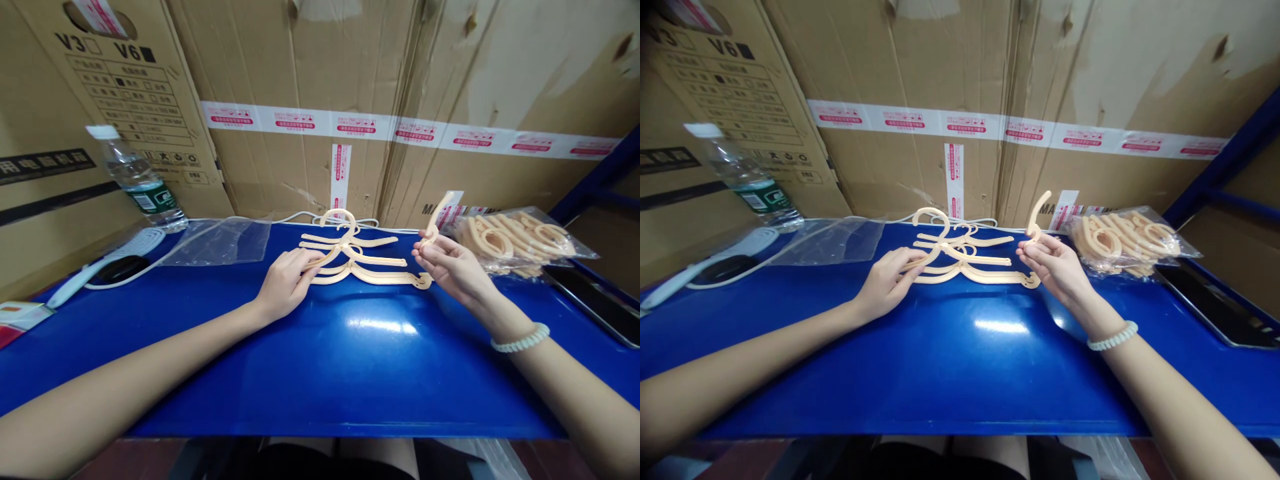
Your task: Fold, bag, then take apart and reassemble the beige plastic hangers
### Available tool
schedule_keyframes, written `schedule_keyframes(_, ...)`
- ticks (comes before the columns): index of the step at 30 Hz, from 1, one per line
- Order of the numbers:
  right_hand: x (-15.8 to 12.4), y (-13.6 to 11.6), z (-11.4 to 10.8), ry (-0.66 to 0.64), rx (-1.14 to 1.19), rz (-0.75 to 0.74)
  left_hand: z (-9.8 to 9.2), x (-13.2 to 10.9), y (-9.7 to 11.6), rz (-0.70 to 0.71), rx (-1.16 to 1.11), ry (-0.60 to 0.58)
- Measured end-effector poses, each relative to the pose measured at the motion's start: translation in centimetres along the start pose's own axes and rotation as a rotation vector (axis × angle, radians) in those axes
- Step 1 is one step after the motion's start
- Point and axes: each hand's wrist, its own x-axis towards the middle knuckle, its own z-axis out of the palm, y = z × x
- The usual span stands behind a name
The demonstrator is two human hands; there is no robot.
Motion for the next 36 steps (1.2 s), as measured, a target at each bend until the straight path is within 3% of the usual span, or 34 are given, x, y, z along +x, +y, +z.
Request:
schedule_keyframes(6,-0.16,0.21,0.27,-0.032,-0.011,0.011,-0.14,0.07,0.22,0.008,-0.006,0.005)
schedule_keyframes(24,-0.18,0.02,-0.10,-0.241,-0.083,0.286,0.21,-0.18,-0.09,0.104,-0.016,0.012)
schedule_keyframes(36,-0.43,0.17,0.28,-0.288,-0.094,0.265,0.47,-0.40,-0.46,0.114,-0.040,0.004)
